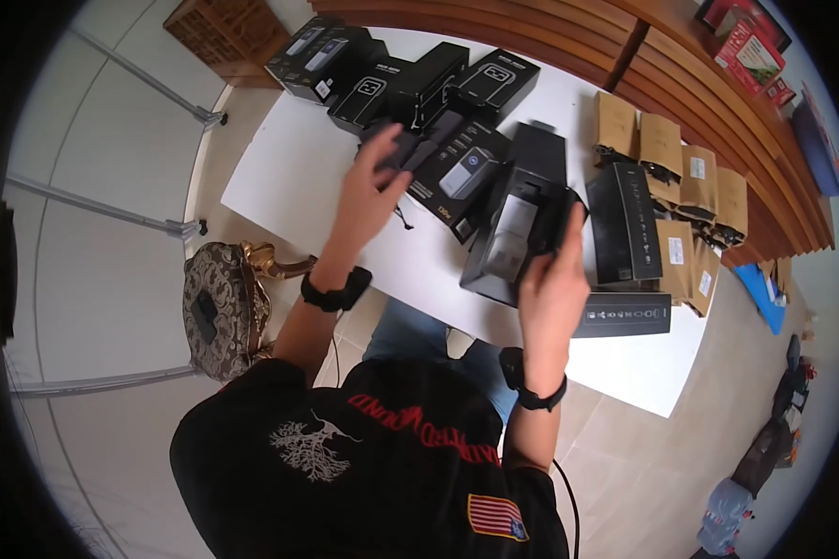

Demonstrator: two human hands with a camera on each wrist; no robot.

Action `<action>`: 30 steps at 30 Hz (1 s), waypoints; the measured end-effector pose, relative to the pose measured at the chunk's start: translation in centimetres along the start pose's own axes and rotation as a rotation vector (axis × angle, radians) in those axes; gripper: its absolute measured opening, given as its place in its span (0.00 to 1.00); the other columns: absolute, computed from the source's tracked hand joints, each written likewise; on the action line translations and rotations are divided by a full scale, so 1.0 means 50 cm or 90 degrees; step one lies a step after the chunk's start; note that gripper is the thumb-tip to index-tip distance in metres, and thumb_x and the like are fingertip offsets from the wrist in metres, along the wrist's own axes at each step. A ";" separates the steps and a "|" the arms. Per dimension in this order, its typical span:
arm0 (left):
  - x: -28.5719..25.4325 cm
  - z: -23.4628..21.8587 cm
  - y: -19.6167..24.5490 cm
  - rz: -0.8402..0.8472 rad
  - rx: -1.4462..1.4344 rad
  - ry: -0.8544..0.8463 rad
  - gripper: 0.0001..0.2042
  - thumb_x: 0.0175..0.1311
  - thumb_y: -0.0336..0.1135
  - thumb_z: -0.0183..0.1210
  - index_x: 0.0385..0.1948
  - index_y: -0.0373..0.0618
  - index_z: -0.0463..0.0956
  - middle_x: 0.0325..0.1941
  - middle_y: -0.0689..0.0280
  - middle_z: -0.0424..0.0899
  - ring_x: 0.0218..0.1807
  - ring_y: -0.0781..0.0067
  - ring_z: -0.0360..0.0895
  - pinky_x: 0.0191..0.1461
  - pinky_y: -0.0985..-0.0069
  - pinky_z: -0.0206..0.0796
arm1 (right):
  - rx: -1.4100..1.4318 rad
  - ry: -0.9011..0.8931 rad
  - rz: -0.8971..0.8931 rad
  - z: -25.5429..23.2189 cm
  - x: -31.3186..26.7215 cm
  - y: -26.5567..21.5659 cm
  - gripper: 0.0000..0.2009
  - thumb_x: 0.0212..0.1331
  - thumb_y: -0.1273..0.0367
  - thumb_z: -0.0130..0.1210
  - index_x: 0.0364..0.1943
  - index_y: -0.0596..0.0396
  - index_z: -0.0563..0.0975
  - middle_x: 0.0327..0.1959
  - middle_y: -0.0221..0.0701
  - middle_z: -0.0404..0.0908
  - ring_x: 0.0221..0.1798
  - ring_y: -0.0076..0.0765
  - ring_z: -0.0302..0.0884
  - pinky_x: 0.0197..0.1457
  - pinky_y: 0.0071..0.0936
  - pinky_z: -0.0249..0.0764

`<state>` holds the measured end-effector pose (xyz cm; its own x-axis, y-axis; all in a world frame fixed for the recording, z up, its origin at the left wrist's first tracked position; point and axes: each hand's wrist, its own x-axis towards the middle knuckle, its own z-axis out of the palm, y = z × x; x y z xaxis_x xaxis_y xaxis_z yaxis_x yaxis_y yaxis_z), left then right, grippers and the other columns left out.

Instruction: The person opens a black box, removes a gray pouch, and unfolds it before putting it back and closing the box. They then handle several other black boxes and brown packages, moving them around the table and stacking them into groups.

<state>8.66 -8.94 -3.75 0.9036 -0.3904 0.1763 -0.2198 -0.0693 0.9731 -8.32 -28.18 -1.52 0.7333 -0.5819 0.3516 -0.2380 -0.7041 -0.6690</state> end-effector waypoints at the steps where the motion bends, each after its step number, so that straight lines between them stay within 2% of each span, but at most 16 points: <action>1: 0.007 -0.038 -0.007 0.119 0.266 0.043 0.33 0.56 0.19 0.57 0.67 0.53 0.63 0.67 0.56 0.69 0.63 0.57 0.71 0.64 0.68 0.66 | 0.013 -0.014 0.030 -0.009 0.002 -0.004 0.36 0.54 0.82 0.46 0.71 0.48 0.58 0.41 0.54 0.79 0.35 0.62 0.78 0.40 0.43 0.76; 2: 0.009 -0.071 -0.015 0.237 0.531 0.083 0.35 0.52 0.18 0.58 0.66 0.53 0.64 0.68 0.55 0.67 0.66 0.52 0.68 0.66 0.65 0.64 | 0.024 -0.028 0.061 -0.019 0.003 -0.008 0.35 0.54 0.83 0.45 0.71 0.48 0.59 0.39 0.54 0.79 0.33 0.63 0.77 0.39 0.41 0.76; 3: 0.005 -0.095 -0.025 0.202 0.527 0.036 0.36 0.47 0.17 0.58 0.64 0.54 0.67 0.71 0.53 0.62 0.69 0.47 0.61 0.68 0.63 0.61 | 0.042 0.014 0.018 -0.014 0.001 0.000 0.34 0.55 0.84 0.44 0.70 0.47 0.61 0.37 0.55 0.79 0.25 0.53 0.75 0.32 0.33 0.73; 4: 0.005 -0.109 -0.039 0.201 0.529 0.038 0.36 0.47 0.17 0.58 0.64 0.54 0.67 0.71 0.53 0.62 0.69 0.47 0.61 0.68 0.63 0.61 | 0.044 0.013 0.017 -0.016 0.001 0.006 0.34 0.55 0.84 0.44 0.70 0.47 0.61 0.37 0.55 0.79 0.25 0.53 0.75 0.32 0.33 0.73; 6: 0.011 -0.129 -0.064 0.169 0.557 -0.053 0.29 0.49 0.18 0.58 0.58 0.52 0.74 0.67 0.56 0.69 0.66 0.52 0.67 0.66 0.66 0.63 | 0.092 0.034 -0.002 -0.018 0.003 0.012 0.33 0.56 0.84 0.45 0.69 0.46 0.64 0.42 0.52 0.80 0.20 0.36 0.71 0.29 0.26 0.69; 7: 0.014 -0.133 -0.072 0.167 0.558 -0.050 0.29 0.49 0.18 0.58 0.58 0.52 0.74 0.67 0.56 0.69 0.66 0.52 0.67 0.66 0.66 0.63 | 0.126 0.070 -0.020 -0.018 0.003 0.006 0.31 0.57 0.84 0.46 0.67 0.46 0.67 0.49 0.46 0.81 0.19 0.21 0.64 0.26 0.20 0.65; 10: 0.020 -0.130 -0.077 0.119 0.563 -0.038 0.21 0.53 0.19 0.57 0.50 0.48 0.80 0.59 0.57 0.78 0.57 0.58 0.77 0.58 0.69 0.70 | 0.151 0.073 -0.024 -0.033 -0.012 0.000 0.27 0.58 0.84 0.47 0.63 0.49 0.71 0.55 0.38 0.81 0.20 0.16 0.63 0.25 0.17 0.62; 12: 0.028 -0.129 -0.062 0.068 0.400 0.078 0.12 0.60 0.23 0.56 0.44 0.44 0.81 0.51 0.59 0.84 0.44 0.69 0.82 0.47 0.75 0.73 | 0.160 0.085 -0.008 -0.046 -0.025 -0.004 0.25 0.59 0.83 0.48 0.61 0.51 0.73 0.55 0.37 0.81 0.21 0.14 0.62 0.26 0.15 0.61; 16: 0.031 -0.135 -0.030 -0.002 0.185 0.191 0.09 0.66 0.25 0.51 0.43 0.38 0.79 0.47 0.59 0.84 0.39 0.73 0.82 0.42 0.78 0.73 | 0.247 0.153 0.057 -0.050 -0.024 0.002 0.19 0.63 0.82 0.49 0.57 0.55 0.76 0.58 0.37 0.79 0.24 0.10 0.64 0.27 0.11 0.60; 18: 0.029 -0.146 -0.022 0.082 0.032 0.327 0.08 0.70 0.26 0.48 0.43 0.34 0.76 0.43 0.62 0.83 0.43 0.74 0.82 0.45 0.78 0.73 | 0.273 0.168 0.068 -0.048 -0.013 0.000 0.17 0.64 0.82 0.48 0.55 0.56 0.77 0.59 0.38 0.77 0.27 0.10 0.66 0.29 0.10 0.61; 19: 0.029 -0.150 -0.019 0.035 -0.131 0.343 0.11 0.73 0.29 0.46 0.47 0.34 0.73 0.44 0.60 0.82 0.46 0.68 0.82 0.48 0.76 0.75 | 0.278 0.194 0.036 -0.036 -0.003 0.011 0.17 0.64 0.82 0.49 0.55 0.57 0.77 0.59 0.38 0.77 0.28 0.11 0.67 0.29 0.11 0.62; 20: 0.024 -0.154 -0.011 0.038 -0.130 0.348 0.11 0.73 0.29 0.46 0.47 0.34 0.73 0.44 0.60 0.82 0.46 0.68 0.82 0.48 0.76 0.75 | 0.283 0.218 0.003 -0.027 0.007 0.016 0.16 0.64 0.82 0.49 0.54 0.57 0.77 0.59 0.38 0.77 0.29 0.11 0.69 0.29 0.11 0.63; 25: -0.013 -0.146 0.011 -0.083 -0.638 0.114 0.17 0.76 0.40 0.43 0.55 0.38 0.69 0.55 0.56 0.78 0.57 0.59 0.76 0.63 0.61 0.69 | 0.158 0.072 0.081 -0.001 0.028 0.001 0.18 0.61 0.82 0.50 0.55 0.56 0.76 0.62 0.43 0.75 0.36 0.23 0.79 0.38 0.17 0.73; 27: -0.030 -0.142 0.012 -0.072 -0.737 0.042 0.17 0.76 0.41 0.43 0.56 0.40 0.69 0.57 0.56 0.77 0.59 0.57 0.75 0.66 0.57 0.66 | -0.001 0.136 -0.105 0.014 0.029 0.013 0.18 0.60 0.82 0.51 0.55 0.56 0.76 0.64 0.44 0.71 0.51 0.42 0.80 0.50 0.30 0.75; 28: -0.041 -0.139 0.012 -0.062 -0.834 -0.037 0.17 0.76 0.41 0.42 0.57 0.43 0.69 0.58 0.55 0.77 0.61 0.55 0.73 0.68 0.54 0.63 | -0.003 0.132 -0.104 0.012 0.025 0.007 0.18 0.60 0.82 0.51 0.55 0.56 0.76 0.64 0.44 0.71 0.51 0.42 0.80 0.50 0.30 0.75; 30: -0.058 -0.127 0.021 -0.079 -0.891 -0.059 0.17 0.76 0.41 0.41 0.58 0.45 0.69 0.59 0.55 0.75 0.63 0.53 0.72 0.69 0.51 0.62 | -0.050 0.177 -0.114 -0.001 0.012 -0.019 0.19 0.59 0.81 0.52 0.55 0.55 0.76 0.66 0.42 0.68 0.64 0.54 0.69 0.62 0.39 0.69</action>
<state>8.16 -2.07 -2.31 0.8504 -0.5117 0.1225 0.4509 0.8287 0.3315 -7.70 -27.86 -0.64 0.5692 -0.5267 0.6313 -0.1770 -0.8284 -0.5315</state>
